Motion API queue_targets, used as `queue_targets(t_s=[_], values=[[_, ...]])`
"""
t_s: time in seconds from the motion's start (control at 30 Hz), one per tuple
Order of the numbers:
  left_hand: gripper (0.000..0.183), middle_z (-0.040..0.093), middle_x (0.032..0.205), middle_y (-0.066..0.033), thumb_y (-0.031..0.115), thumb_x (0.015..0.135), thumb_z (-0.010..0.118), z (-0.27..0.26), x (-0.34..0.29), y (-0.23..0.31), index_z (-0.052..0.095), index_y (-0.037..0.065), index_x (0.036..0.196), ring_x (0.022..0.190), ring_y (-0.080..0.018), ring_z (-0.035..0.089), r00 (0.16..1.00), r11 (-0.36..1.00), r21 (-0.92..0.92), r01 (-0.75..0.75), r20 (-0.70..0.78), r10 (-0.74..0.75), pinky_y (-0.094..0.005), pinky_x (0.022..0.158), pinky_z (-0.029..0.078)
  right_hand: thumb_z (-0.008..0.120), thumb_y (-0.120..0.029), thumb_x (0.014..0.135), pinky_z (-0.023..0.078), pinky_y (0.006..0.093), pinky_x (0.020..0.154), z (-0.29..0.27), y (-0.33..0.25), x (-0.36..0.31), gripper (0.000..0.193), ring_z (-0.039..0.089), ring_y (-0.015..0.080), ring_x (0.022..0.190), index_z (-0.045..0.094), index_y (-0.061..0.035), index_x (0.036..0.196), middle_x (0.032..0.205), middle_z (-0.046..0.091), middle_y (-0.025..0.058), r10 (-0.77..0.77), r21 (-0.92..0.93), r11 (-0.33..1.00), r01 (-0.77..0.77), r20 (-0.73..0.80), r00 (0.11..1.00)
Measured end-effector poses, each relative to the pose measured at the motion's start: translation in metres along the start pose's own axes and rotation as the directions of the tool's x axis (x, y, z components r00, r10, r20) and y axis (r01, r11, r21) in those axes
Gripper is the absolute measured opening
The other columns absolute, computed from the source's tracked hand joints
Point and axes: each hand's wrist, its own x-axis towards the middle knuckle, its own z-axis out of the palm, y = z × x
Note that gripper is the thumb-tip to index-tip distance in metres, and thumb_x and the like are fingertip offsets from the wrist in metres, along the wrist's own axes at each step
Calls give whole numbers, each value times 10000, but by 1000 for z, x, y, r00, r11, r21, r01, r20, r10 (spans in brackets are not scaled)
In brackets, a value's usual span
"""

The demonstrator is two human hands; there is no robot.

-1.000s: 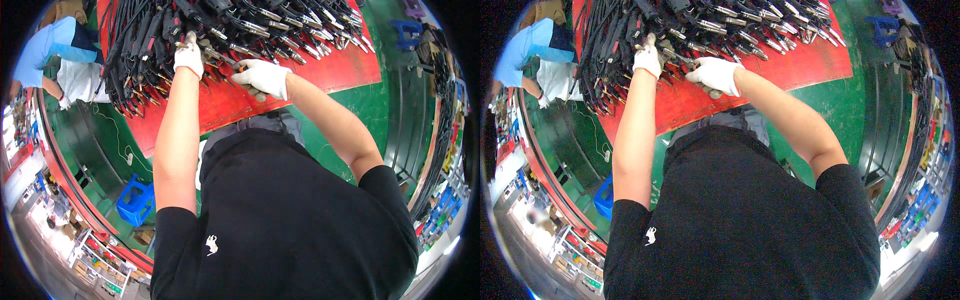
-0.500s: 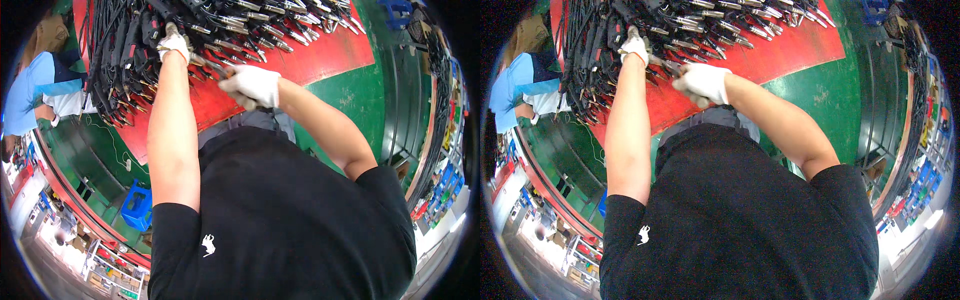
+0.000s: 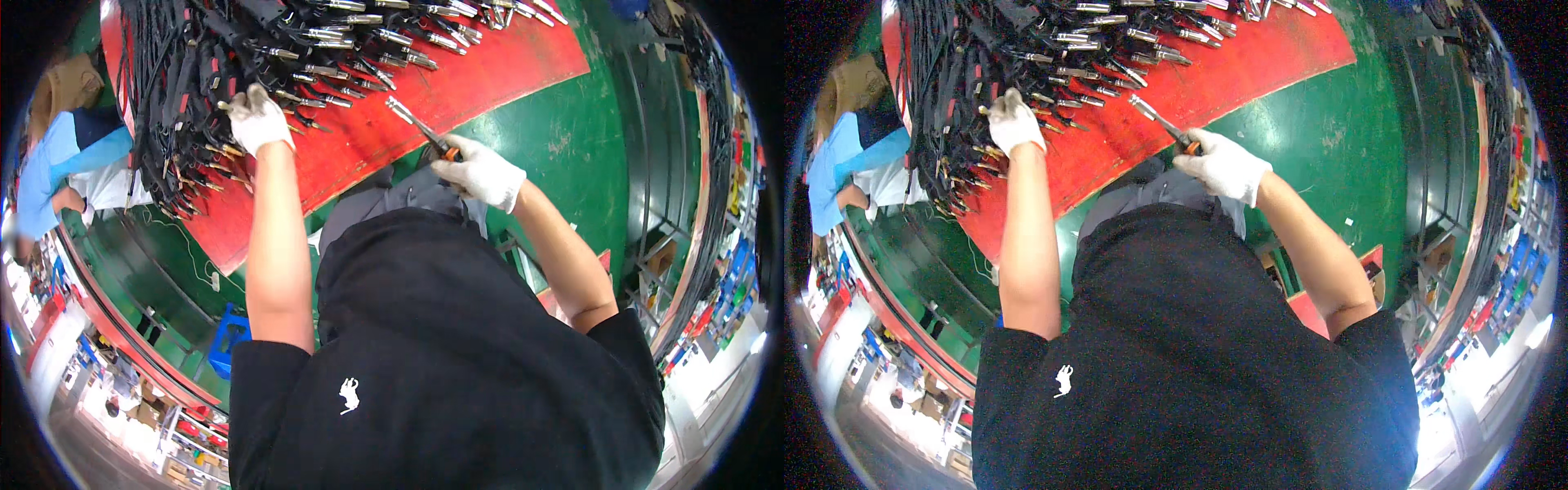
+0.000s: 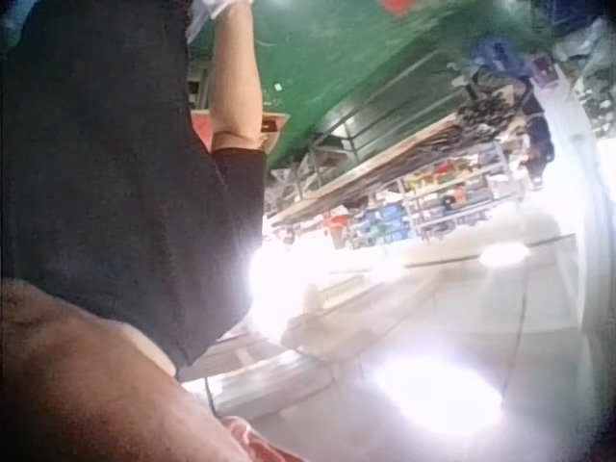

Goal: Assembling and inspecting industrial welding torches and cables at a workbench.

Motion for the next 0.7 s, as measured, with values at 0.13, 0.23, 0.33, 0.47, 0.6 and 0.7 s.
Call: queue_targets(t_s=[0.13,0.23,0.33,0.47,0.6,0.7], values=[[346,706,1080,-131,310,1026,587,-16,-78,-58,637,12,1196,900,-242,685,860,545,-736,402,508,52,-369,786,570,647,-206,955,374,256,503,15,1,3,202,436,73,609,535,-86,1073,749,448,-27,-26,-4,1000,27,138,990],[413,692,1132,-131,321,1046,566,-51,-157,-3,586,-3,1301,942,-209,675,593,552,-505,664,805,23,-352,813,574,646,-205,957,355,255,506,20,-9,2,180,421,72,606,519,-107,1038,736,433,-31,3,166,984,-66,355,935],[391,687,1134,-104,292,1036,599,-74,-171,-2,588,25,1322,937,-188,673,603,453,-593,665,785,142,-338,846,574,657,-224,968,351,258,515,36,-16,8,192,415,74,594,504,-120,1023,733,441,-32,-32,264,956,-129,531,847],[336,698,1140,-113,223,1054,569,-94,-176,5,613,2,1303,990,-186,682,735,518,-658,547,673,80,-328,867,570,668,-274,953,408,279,525,47,-23,12,235,499,97,599,549,-92,1040,738,516,-3,21,-4,1000,-23,590,807],[304,700,1140,-126,192,1045,582,-113,-184,3,635,-12,1264,981,-189,682,811,535,-696,479,584,32,-327,858,574,660,-299,952,487,314,635,54,-25,20,327,583,146,704,577,-59,1157,806,583,32,-2,-167,977,130,608,794],[250,700,1121,-130,97,1009,621,-129,-190,-2,648,-27,1225,978,-193,683,955,368,-903,221,277,106,-324,843,580,660,-306,943,520,341,809,57,-26,27,422,638,203,880,588,-45,1266,935,651,75,-35,-530,762,372,540,841]])
